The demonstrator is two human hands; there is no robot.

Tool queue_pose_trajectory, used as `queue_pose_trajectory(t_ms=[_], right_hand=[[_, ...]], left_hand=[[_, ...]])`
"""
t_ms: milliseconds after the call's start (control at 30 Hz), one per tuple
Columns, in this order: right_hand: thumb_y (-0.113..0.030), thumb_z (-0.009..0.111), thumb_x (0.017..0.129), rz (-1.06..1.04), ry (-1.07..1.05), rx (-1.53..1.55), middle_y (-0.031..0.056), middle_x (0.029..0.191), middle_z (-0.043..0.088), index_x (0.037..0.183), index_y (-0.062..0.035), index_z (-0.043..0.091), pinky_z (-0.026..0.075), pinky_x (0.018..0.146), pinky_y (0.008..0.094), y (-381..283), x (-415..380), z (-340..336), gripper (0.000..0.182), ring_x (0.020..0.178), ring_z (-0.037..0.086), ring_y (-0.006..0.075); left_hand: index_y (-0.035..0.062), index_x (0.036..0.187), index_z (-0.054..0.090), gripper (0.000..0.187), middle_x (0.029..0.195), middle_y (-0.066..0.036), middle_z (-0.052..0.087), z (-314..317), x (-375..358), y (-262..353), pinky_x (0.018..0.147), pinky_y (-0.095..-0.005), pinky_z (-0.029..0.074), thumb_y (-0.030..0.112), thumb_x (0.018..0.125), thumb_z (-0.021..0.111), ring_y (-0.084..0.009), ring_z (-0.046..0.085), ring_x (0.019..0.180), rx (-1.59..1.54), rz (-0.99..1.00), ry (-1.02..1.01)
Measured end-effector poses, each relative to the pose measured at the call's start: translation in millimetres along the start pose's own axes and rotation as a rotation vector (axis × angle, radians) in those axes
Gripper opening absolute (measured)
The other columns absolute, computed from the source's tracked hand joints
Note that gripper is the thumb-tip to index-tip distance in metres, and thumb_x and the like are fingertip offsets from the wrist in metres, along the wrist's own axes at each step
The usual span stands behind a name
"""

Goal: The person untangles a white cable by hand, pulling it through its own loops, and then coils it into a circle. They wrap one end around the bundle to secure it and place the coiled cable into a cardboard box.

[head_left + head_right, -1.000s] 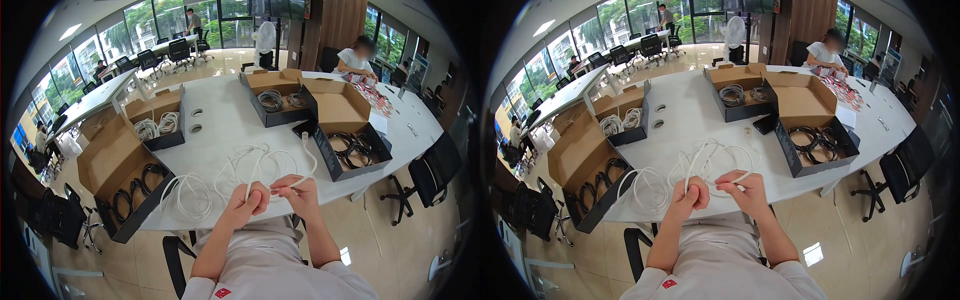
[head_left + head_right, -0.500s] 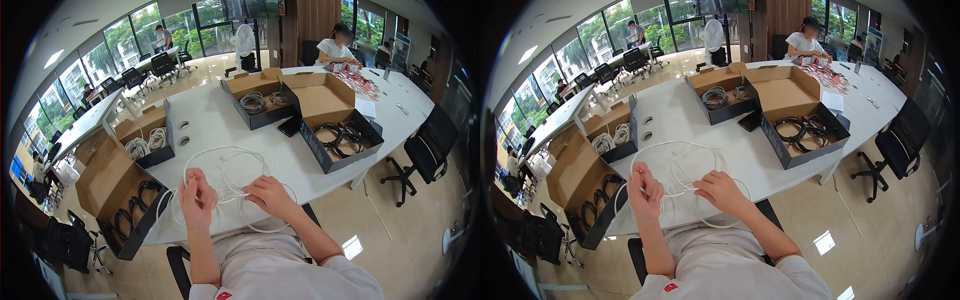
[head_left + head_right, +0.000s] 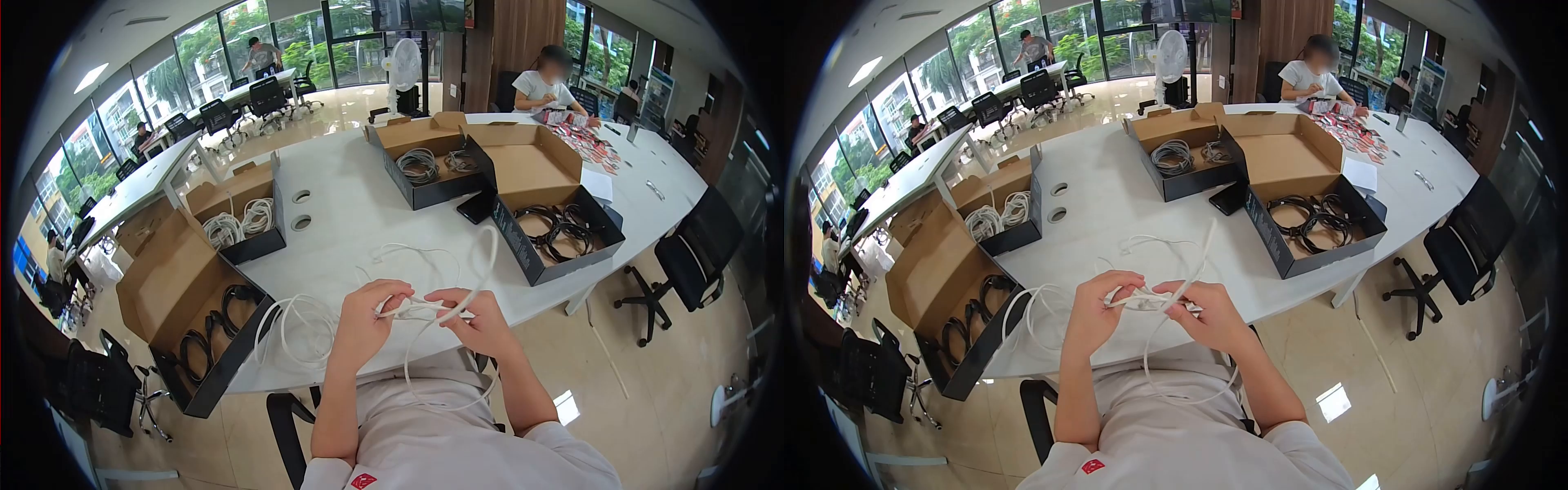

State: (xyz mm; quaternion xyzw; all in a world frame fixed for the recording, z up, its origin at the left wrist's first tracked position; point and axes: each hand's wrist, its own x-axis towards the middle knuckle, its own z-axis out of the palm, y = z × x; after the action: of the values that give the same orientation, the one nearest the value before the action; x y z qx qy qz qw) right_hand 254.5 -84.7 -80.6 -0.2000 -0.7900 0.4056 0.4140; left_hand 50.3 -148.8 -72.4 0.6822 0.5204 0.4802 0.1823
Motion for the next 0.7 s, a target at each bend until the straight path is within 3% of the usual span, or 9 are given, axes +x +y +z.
queue_pose_trajectory(t_ms=[133, 233, 333, 433, 533, 633, 700], right_hand=[[0.002, 0.065, 0.078, 0.02, -0.01, -0.244, 0.0116, 0.077, 0.066, 0.115, -0.0045, 0.063, 0.05, 0.062, 0.0268, -15.9, 0.4, -4.4, 0.037, 0.066, 0.064, 0.0194], [0.003, 0.065, 0.077, -0.06, 0.068, -0.498, 0.012, 0.081, 0.066, 0.122, -0.006, 0.058, 0.051, 0.064, 0.0288, -3.9, -0.3, -9.1, 0.047, 0.07, 0.065, 0.0209], [0.004, 0.061, 0.077, 0.042, -0.049, -0.375, 0.0156, 0.096, 0.066, 0.128, -0.0044, 0.051, 0.052, 0.067, 0.0347, -14.7, -1.0, -14.0, 0.052, 0.078, 0.065, 0.029], [0.009, 0.054, 0.076, 0.013, -0.035, -0.335, 0.0177, 0.108, 0.062, 0.13, -0.0046, 0.049, 0.052, 0.07, 0.0349, -14.0, -1.4, -13.7, 0.056, 0.087, 0.064, 0.0302], [0.012, 0.05, 0.075, 0.006, 0.104, -0.487, 0.0197, 0.111, 0.06, 0.131, -0.0035, 0.048, 0.052, 0.072, 0.0345, -19.8, 2.2, -12.6, 0.058, 0.091, 0.062, 0.0319], [0.016, 0.052, 0.074, 0.095, 0.231, -0.458, 0.0157, 0.12, 0.058, 0.132, -0.0055, 0.049, 0.051, 0.065, 0.0262, -6.2, 1.1, -18.0, 0.062, 0.085, 0.063, 0.0227], [0.016, 0.049, 0.076, 0.206, 0.245, -0.381, 0.0144, 0.118, 0.061, 0.129, -0.0034, 0.051, 0.053, 0.069, 0.0252, -3.4, -0.9, -30.8, 0.056, 0.091, 0.064, 0.0206]], left_hand=[[0.0025, 0.104, 0.061, 0.023, 0.087, -0.01, 0.069, 1.5, 1.0, -0.9, 0.063, -0.0218, 0.049, -0.004, 0.09, 0.044, -0.0125, 0.066, 0.073, -0.316, -0.172, 0.126], [0.0027, 0.1, 0.059, 0.019, 0.079, -0.008, 0.067, -12.4, 1.5, 6.1, 0.045, -0.0184, 0.04, 0.002, 0.095, 0.041, -0.0079, 0.056, 0.05, -0.481, -0.377, 0.195], [0.0031, 0.102, 0.057, 0.014, 0.069, -0.006, 0.063, -23.1, 0.8, -7.3, 0.035, -0.0186, 0.027, 0.008, 0.096, 0.046, -0.0042, 0.04, 0.037, -0.582, -0.441, 0.183], [0.0033, 0.103, 0.057, 0.016, 0.063, -0.002, 0.056, -36.1, -1.8, -20.5, 0.033, -0.0199, 0.023, 0.013, 0.098, 0.046, -0.0034, 0.032, 0.035, -0.879, -0.495, 0.045], [0.0035, 0.108, 0.057, 0.02, 0.059, 0.003, 0.048, -40.4, -5.7, -25.0, 0.034, -0.0198, 0.021, 0.016, 0.1, 0.044, -0.003, 0.028, 0.035, -1.187, -0.473, -0.025], [0.004, 0.113, 0.056, 0.024, 0.057, 0.005, 0.04, -44.4, -5.4, -24.8, 0.035, -0.0197, 0.021, 0.019, 0.101, 0.042, -0.0038, 0.027, 0.034, -1.424, -0.463, 0.138], [0.0043, 0.115, 0.056, 0.027, 0.056, 0.005, 0.037, -49.4, -6.9, -28.4, 0.035, -0.0197, 0.021, 0.022, 0.102, 0.041, -0.0041, 0.026, 0.034, -1.448, -0.385, 0.235]])
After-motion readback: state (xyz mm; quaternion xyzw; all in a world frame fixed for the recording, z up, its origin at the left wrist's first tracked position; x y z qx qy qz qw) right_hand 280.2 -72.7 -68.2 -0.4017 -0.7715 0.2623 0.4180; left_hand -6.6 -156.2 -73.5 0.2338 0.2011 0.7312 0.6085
